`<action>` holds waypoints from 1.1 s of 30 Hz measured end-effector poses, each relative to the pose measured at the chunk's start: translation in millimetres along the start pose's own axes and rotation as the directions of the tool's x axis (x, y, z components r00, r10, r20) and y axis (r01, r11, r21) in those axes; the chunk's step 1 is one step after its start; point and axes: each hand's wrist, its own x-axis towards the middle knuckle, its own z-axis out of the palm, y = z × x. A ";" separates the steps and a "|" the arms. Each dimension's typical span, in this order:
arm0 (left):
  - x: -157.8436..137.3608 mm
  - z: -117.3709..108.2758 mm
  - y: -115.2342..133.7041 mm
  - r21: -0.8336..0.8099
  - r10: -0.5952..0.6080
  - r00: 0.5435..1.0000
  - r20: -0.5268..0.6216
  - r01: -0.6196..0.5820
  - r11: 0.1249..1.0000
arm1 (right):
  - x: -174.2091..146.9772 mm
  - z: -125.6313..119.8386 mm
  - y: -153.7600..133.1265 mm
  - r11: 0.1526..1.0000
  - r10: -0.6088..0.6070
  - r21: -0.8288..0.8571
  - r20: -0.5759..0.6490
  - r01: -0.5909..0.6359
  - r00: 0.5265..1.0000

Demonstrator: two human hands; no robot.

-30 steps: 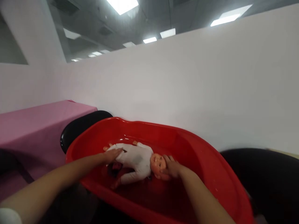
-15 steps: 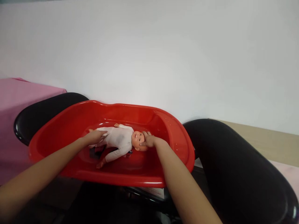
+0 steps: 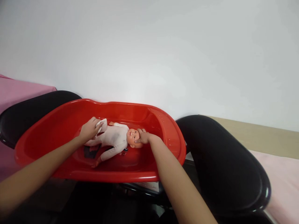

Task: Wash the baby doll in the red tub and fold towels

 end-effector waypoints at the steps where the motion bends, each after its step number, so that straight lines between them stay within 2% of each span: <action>1: 1.6 0.7 -2.1 0.006 -0.012 0.999 -0.037 0.012 1.000 | -0.7 -0.3 -0.5 1.000 -0.003 -0.004 -0.004 0.003 1.000; 4: 6.8 1.9 -8.4 -0.012 -0.059 0.990 -0.130 0.058 0.998 | -2.7 -0.7 -2.0 1.000 -0.001 -0.006 -0.011 0.001 1.000; 8: 10.1 -1.5 -14.0 -0.230 -0.301 0.935 -0.186 0.257 0.939 | -1.4 0.1 -0.3 1.000 0.004 -0.001 0.001 -0.004 1.000; 10: 9.2 -5.3 -13.8 -0.310 -0.373 0.907 -0.193 0.305 0.901 | -0.4 0.3 1.3 1.000 0.000 0.005 0.003 0.000 1.000; 12: 7.3 -8.7 -11.7 -0.351 -0.372 0.903 -0.215 0.284 0.892 | -0.3 0.0 1.8 1.000 -0.003 0.010 0.000 0.003 1.000; 16: 5.3 -10.3 -7.6 -0.367 -0.225 0.930 -0.291 0.108 0.924 | -3.1 -1.7 -1.1 1.000 0.002 0.014 0.003 -0.002 1.000; 19: 6.7 -8.0 -9.3 -0.324 -0.175 0.917 -0.358 0.054 0.945 | -5.4 -2.9 -4.4 1.000 0.019 0.006 0.005 -0.019 1.000; 27: 11.7 -12.0 -19.6 -0.187 -0.265 0.842 -0.470 0.199 0.962 | -7.0 -3.5 -7.1 1.000 0.024 0.019 0.013 -0.024 1.000; 29: 12.1 -14.7 -19.7 -0.196 -0.277 0.853 -0.442 0.210 0.958 | -7.4 -3.6 -7.6 1.000 0.019 0.015 0.010 -0.019 1.000; 33: 12.6 -12.9 -19.3 -0.305 -0.400 0.873 -0.278 0.315 0.899 | -7.6 -3.9 -8.2 0.999 0.029 0.015 0.013 -0.030 0.999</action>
